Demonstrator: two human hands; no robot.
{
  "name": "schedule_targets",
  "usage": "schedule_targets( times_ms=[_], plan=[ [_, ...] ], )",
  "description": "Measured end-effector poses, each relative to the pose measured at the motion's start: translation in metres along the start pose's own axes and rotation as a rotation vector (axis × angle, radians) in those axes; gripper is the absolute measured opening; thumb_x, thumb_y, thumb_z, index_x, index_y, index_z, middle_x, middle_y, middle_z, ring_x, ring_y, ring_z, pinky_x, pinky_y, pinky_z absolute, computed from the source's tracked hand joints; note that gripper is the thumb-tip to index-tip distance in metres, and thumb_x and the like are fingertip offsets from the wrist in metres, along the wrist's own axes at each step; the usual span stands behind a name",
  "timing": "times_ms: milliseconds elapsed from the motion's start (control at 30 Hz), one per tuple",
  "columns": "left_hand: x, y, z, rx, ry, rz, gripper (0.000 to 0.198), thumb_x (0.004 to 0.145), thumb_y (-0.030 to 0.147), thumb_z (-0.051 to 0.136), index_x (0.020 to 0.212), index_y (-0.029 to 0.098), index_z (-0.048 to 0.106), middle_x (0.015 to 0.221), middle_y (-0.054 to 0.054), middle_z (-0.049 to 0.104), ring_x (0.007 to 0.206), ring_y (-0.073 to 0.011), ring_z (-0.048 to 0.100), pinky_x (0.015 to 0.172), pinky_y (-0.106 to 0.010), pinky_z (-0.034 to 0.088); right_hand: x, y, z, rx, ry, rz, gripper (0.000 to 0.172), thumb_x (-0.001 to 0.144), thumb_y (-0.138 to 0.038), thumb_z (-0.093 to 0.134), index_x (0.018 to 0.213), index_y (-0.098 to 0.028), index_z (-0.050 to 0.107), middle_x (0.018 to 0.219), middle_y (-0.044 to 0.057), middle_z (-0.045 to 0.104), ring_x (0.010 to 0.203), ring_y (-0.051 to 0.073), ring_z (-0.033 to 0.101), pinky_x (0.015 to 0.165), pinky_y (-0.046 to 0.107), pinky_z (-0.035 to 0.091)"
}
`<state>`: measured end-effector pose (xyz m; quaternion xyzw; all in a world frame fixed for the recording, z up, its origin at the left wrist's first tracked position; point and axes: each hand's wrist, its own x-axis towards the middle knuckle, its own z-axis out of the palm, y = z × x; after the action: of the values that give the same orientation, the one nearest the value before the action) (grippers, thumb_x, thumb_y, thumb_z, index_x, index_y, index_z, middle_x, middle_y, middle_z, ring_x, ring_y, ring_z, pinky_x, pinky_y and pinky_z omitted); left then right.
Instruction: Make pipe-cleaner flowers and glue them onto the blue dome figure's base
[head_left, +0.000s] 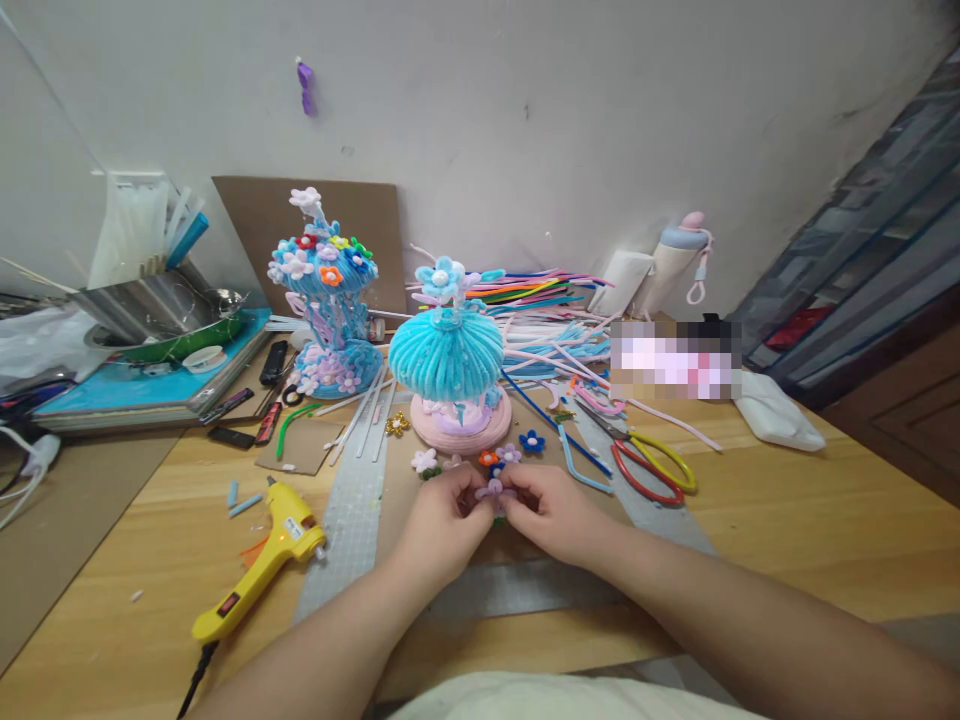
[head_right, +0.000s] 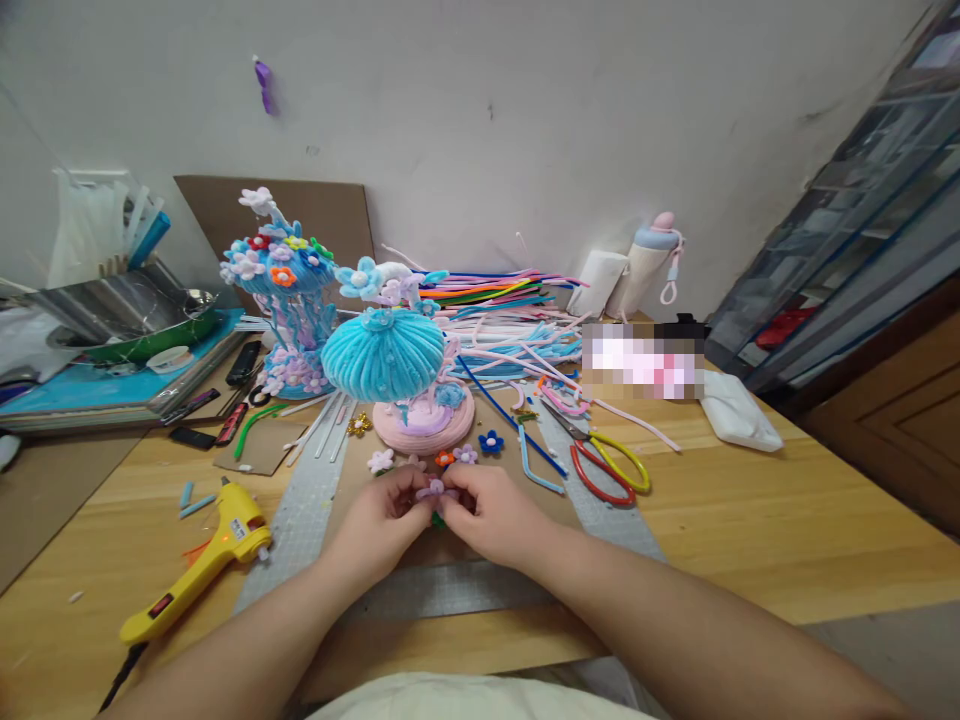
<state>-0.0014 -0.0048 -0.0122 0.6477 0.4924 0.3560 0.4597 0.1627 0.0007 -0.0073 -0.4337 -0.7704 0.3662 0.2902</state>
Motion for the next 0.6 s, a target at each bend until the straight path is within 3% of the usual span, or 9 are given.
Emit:
schedule_targets(
  times_ms=[200, 400, 600],
  plan=[
    [-0.001, 0.004, 0.004, 0.047, 0.054, -0.008, 0.011, 0.071, 0.021, 0.052, 0.061, 0.018, 0.048, 0.057, 0.004, 0.046, 0.056, -0.0115, 0.042, 0.052, -0.022, 0.029, -0.001, -0.002, 0.005, 0.006, 0.057, 0.038, 0.018, 0.079, -0.017, 0.048, 0.062, -0.017, 0.048, 0.057, -0.004, 0.04, 0.056, 0.01, 0.036, 0.05, 0.021, 0.025],
    [-0.006, 0.01, 0.01, 0.133, 0.114, -0.008, 0.011, 0.072, 0.02, 0.049, 0.061, 0.018, 0.048, 0.057, 0.003, 0.046, 0.055, -0.0115, 0.04, 0.052, -0.023, 0.027, -0.002, -0.004, 0.007, -0.038, 0.082, 0.08, 0.02, 0.08, -0.018, 0.046, 0.06, -0.017, 0.044, 0.055, -0.005, 0.039, 0.052, 0.009, 0.033, 0.047, 0.022, 0.021],
    [-0.003, 0.008, 0.006, 0.076, 0.063, -0.032, 0.011, 0.074, 0.024, 0.05, 0.065, 0.017, 0.052, 0.061, 0.002, 0.051, 0.059, -0.0129, 0.045, 0.054, -0.023, 0.031, 0.0, -0.006, 0.0, -0.066, 0.054, 0.018, 0.018, 0.074, -0.012, 0.049, 0.059, -0.018, 0.043, 0.055, -0.005, 0.039, 0.054, 0.009, 0.037, 0.049, 0.021, 0.024]
  ],
)
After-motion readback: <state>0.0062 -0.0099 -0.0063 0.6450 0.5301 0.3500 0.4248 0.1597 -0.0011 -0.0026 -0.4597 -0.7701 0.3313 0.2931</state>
